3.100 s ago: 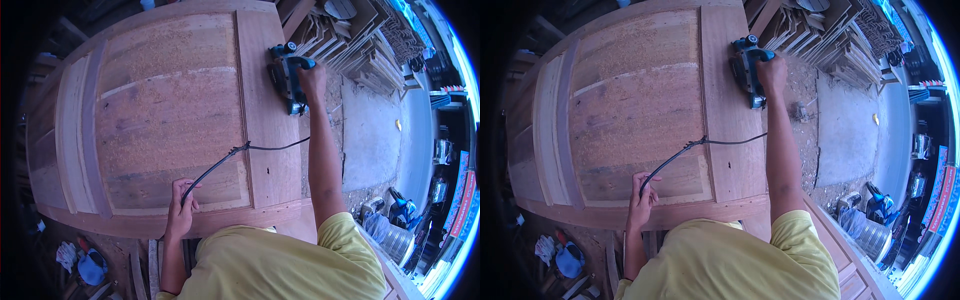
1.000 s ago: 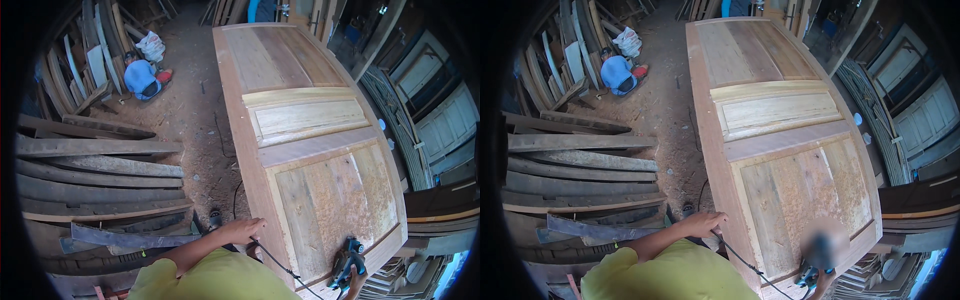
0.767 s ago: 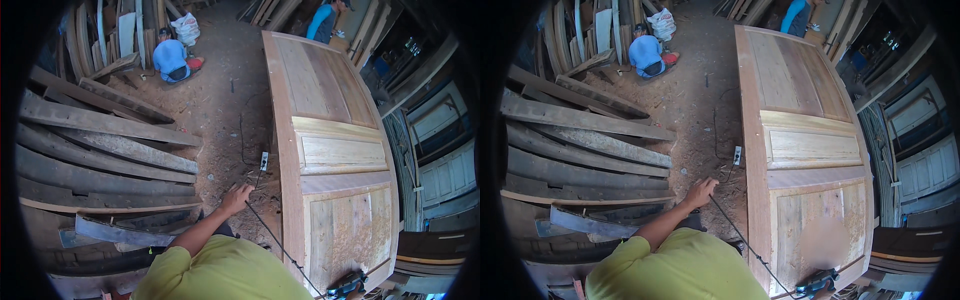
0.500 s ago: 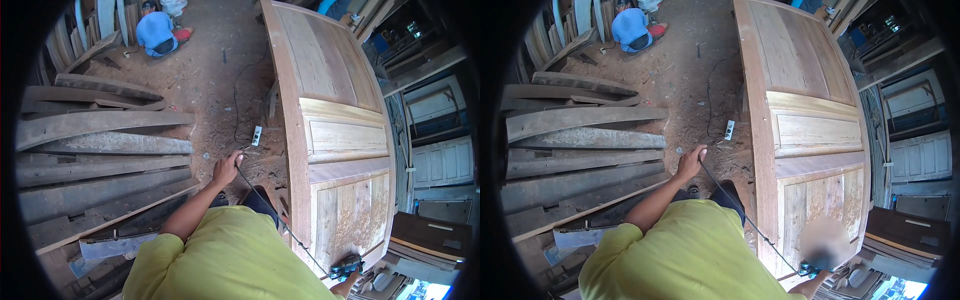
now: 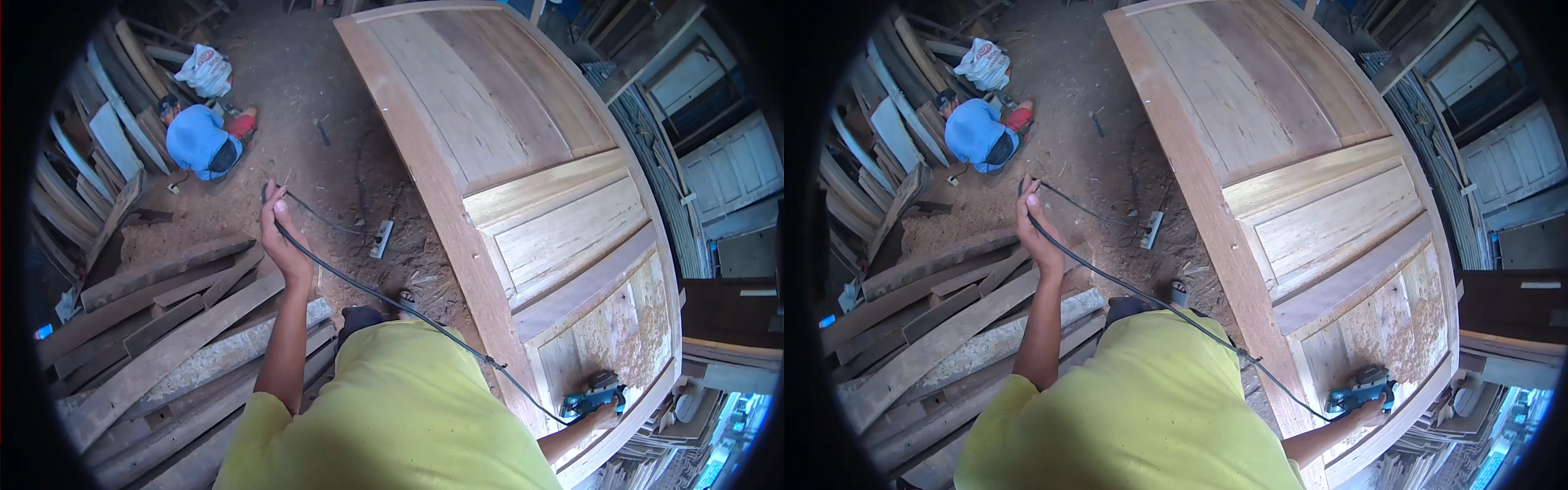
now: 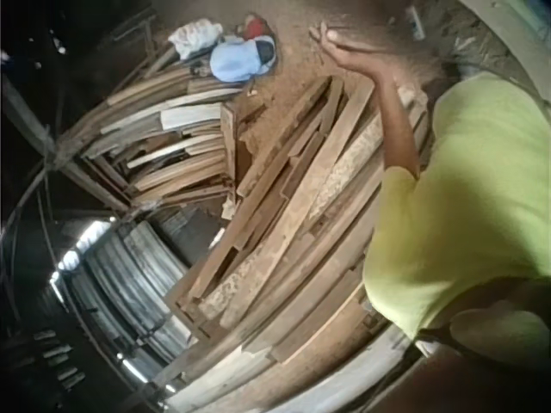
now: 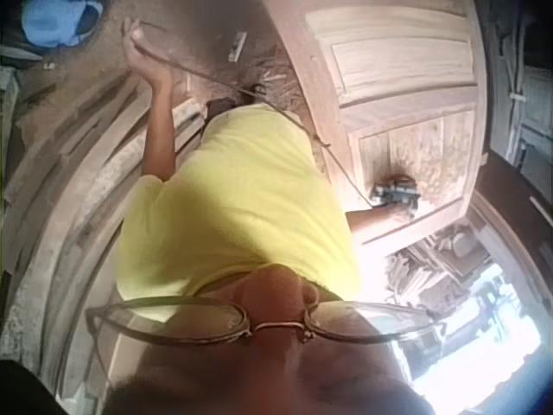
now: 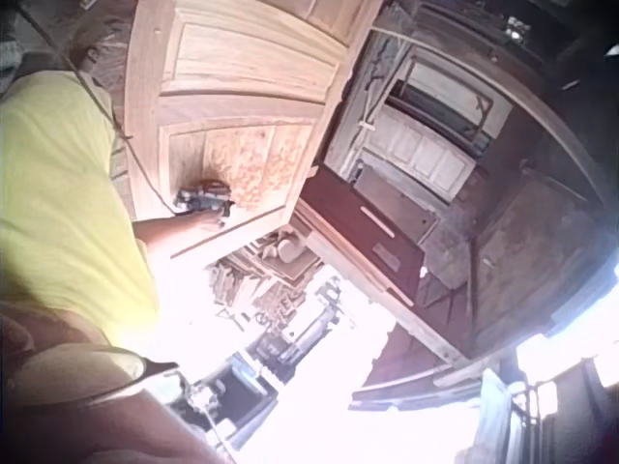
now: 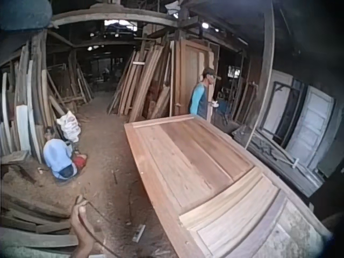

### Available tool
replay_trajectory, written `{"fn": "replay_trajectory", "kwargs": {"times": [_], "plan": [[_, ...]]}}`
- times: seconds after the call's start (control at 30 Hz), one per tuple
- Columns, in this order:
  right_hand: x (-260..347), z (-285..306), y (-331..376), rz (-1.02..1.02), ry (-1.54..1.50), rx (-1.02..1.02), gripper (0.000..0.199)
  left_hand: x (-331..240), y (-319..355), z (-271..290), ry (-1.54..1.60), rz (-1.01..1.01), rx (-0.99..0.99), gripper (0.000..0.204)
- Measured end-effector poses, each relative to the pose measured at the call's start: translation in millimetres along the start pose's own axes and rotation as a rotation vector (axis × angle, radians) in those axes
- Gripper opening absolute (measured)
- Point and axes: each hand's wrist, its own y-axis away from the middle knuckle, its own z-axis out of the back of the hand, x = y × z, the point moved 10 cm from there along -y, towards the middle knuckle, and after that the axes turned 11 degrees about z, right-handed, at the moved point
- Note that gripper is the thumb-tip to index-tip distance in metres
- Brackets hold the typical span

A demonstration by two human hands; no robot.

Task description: The person uses an electric power sander to smooth the surface and edges of a large wooden door, moving the tool in long strokes across the wood and occasionally checking the surface by hand.

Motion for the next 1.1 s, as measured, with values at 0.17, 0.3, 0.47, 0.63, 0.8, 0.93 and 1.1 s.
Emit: {"fn": "replay_trajectory", "kwargs": {"times": [0.17, 0.3, 0.47, 0.63, 0.8, 0.93, 1.1], "plan": [[45, -14, 48, 0.005, -0.086, 0.047, 0.052, 3, -31, -48, 0.027, -0.013, 0.03, 0.039], [43, -17, 61, -0.009, 0.029, 0.067, 0.054, 22, -50, -81, 0.031, 0.076, 0.059, 0.035], [14, -19, 57, -0.024, 0.129, 0.027, 0.064, 22, -82, -105, -0.039, -0.02, 0.102, 0.029], [97, -7, 68, 0.082, 0.751, -0.017, 0.077, -2, -119, -135, -0.049, -0.399, 0.246, 0.02], [424, -133, 216, 0.62, 0.193, 0.245, 0.064, -20, -147, -164, 0.145, -0.543, 0.655, 0.019], [613, -311, 581, 0.264, -0.561, 1.657, 0.059, -32, -161, -169, 0.368, -0.651, 0.984, 0.023], [644, -388, 817, -0.404, -0.131, 2.127, 0.052, -24, -190, -168, 0.527, -0.744, 1.156, 0.029]]}}
